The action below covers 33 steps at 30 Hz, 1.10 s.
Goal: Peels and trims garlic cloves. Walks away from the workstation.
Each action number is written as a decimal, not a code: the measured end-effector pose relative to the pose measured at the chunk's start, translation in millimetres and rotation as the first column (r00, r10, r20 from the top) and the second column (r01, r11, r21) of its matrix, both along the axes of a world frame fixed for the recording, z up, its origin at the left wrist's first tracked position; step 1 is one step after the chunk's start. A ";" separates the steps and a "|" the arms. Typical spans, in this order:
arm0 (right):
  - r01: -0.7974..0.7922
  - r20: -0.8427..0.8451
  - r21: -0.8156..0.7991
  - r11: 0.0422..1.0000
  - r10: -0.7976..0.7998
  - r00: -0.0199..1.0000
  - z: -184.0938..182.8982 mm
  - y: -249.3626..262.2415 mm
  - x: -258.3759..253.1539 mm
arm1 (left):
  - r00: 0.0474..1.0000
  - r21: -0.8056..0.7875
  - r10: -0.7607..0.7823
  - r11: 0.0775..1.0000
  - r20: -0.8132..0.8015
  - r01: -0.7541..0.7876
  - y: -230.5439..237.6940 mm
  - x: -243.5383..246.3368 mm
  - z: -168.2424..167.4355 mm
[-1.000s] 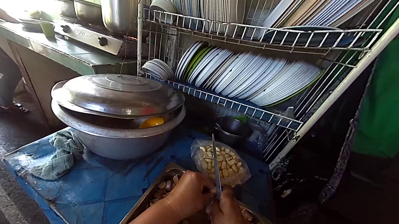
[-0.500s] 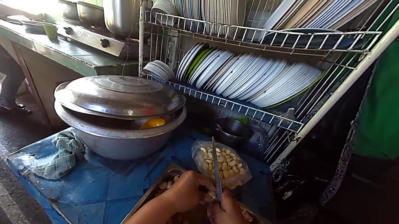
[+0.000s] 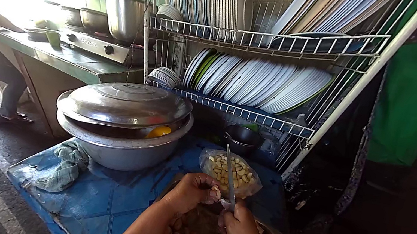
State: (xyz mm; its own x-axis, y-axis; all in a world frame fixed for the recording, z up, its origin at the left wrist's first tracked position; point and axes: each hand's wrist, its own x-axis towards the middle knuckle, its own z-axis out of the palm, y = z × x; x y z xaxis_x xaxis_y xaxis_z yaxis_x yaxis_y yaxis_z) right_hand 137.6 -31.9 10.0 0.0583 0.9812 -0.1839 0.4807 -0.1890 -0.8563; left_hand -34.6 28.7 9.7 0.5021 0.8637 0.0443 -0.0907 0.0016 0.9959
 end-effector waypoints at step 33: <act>-0.032 0.246 0.022 0.999 0.026 0.969 3.0 2.0 -3.9 | 0.894 0.332 0.073 0.939 -0.441 0.088 -19.6 20.9 2.0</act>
